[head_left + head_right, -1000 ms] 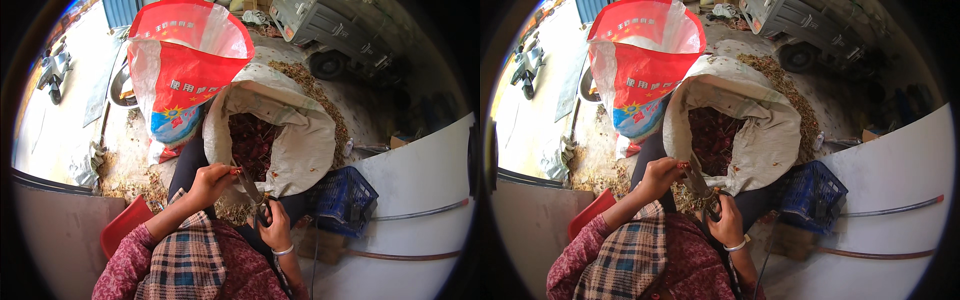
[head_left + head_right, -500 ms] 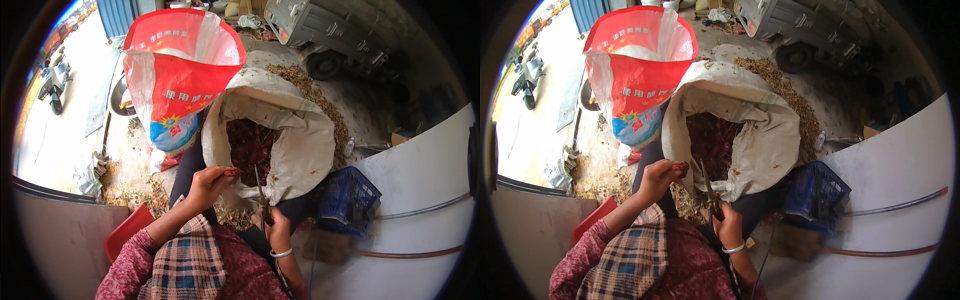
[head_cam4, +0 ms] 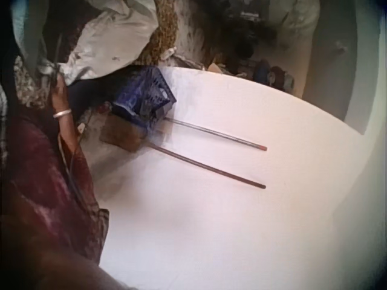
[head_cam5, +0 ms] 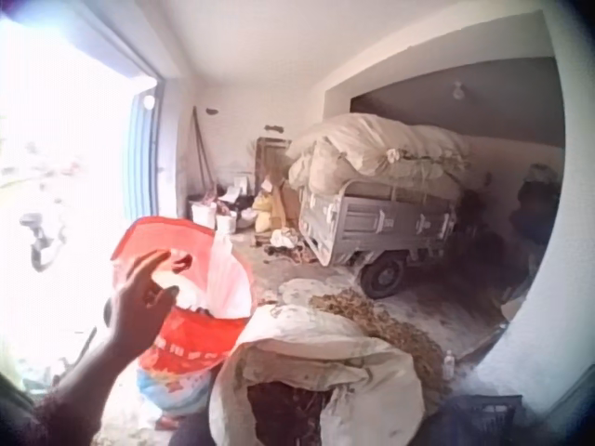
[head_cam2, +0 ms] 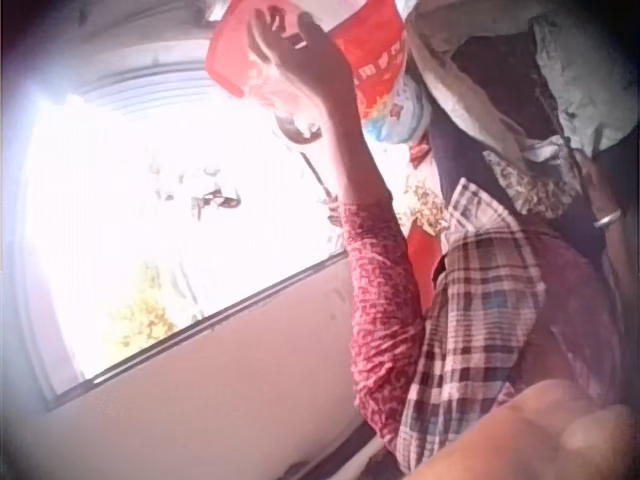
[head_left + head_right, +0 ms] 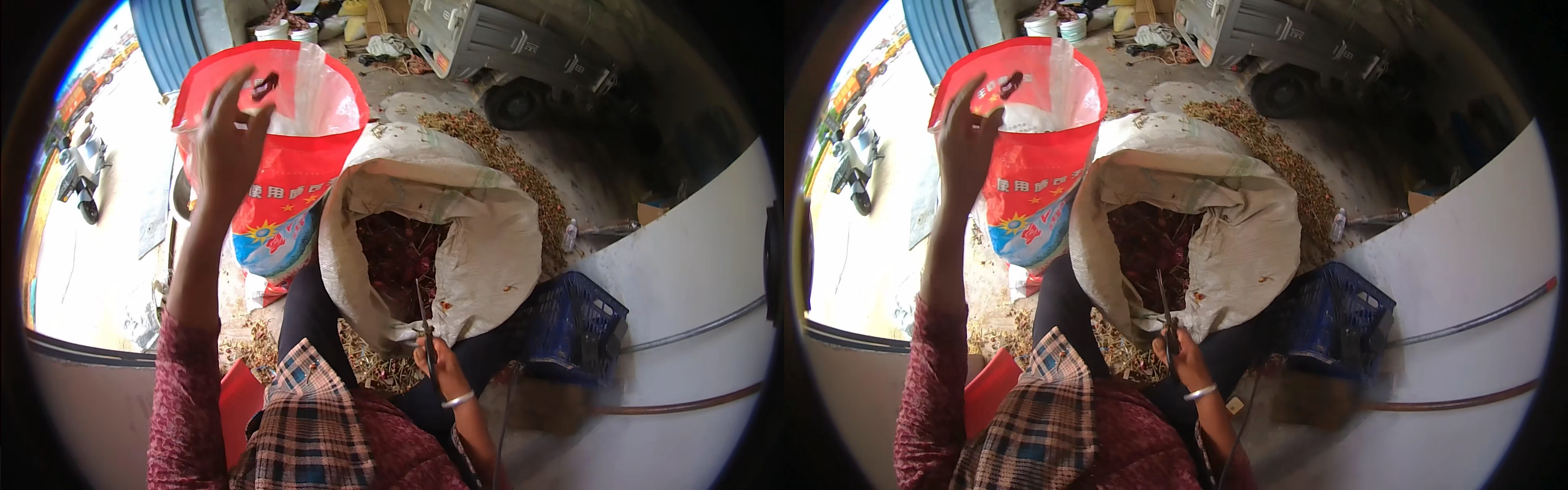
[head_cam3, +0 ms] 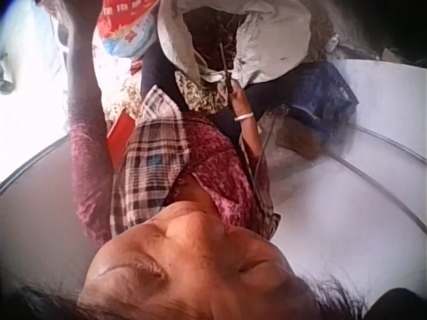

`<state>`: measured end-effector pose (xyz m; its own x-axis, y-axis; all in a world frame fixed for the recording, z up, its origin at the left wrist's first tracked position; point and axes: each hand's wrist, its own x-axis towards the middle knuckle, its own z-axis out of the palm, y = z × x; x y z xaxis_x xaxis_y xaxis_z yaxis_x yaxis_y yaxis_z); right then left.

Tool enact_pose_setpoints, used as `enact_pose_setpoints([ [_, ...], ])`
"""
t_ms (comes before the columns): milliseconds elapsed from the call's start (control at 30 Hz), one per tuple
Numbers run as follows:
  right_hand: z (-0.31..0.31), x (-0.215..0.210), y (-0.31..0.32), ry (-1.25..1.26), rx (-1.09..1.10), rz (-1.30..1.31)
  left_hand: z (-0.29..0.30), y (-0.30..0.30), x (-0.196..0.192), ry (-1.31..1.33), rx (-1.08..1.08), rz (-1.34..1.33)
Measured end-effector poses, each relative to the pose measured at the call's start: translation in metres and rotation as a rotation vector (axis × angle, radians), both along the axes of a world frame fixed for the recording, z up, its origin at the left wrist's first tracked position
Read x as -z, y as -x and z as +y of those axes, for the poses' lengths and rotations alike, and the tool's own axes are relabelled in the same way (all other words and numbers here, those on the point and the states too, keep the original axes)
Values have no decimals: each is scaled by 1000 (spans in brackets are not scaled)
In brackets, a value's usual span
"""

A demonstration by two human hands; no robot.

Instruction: The person sits on a low chair and removes stems from dried red chili peppers. They handle the peppers by hand and use scissors to cut stems when needed, placing the trimmed peppers into a red plastic bag.

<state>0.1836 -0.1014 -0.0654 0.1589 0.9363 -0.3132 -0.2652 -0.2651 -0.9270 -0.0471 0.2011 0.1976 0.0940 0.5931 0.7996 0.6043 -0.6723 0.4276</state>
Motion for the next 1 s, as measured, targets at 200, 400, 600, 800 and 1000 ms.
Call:
enact_pose_setpoints([
  [200,26,44,-11,262,5,112,-59,-55,165,520,597,168],
  [400,26,59,-6,212,75,88,-48,-122,321,980,548,390],
  [600,22,64,-14,186,194,269,-22,-195,416,1004,211,324],
  [800,62,64,-55,203,204,-345,-5,-210,437,1158,389,451],
  [1000,113,66,-114,55,332,-1104,-38,-195,420,991,440,808],
])
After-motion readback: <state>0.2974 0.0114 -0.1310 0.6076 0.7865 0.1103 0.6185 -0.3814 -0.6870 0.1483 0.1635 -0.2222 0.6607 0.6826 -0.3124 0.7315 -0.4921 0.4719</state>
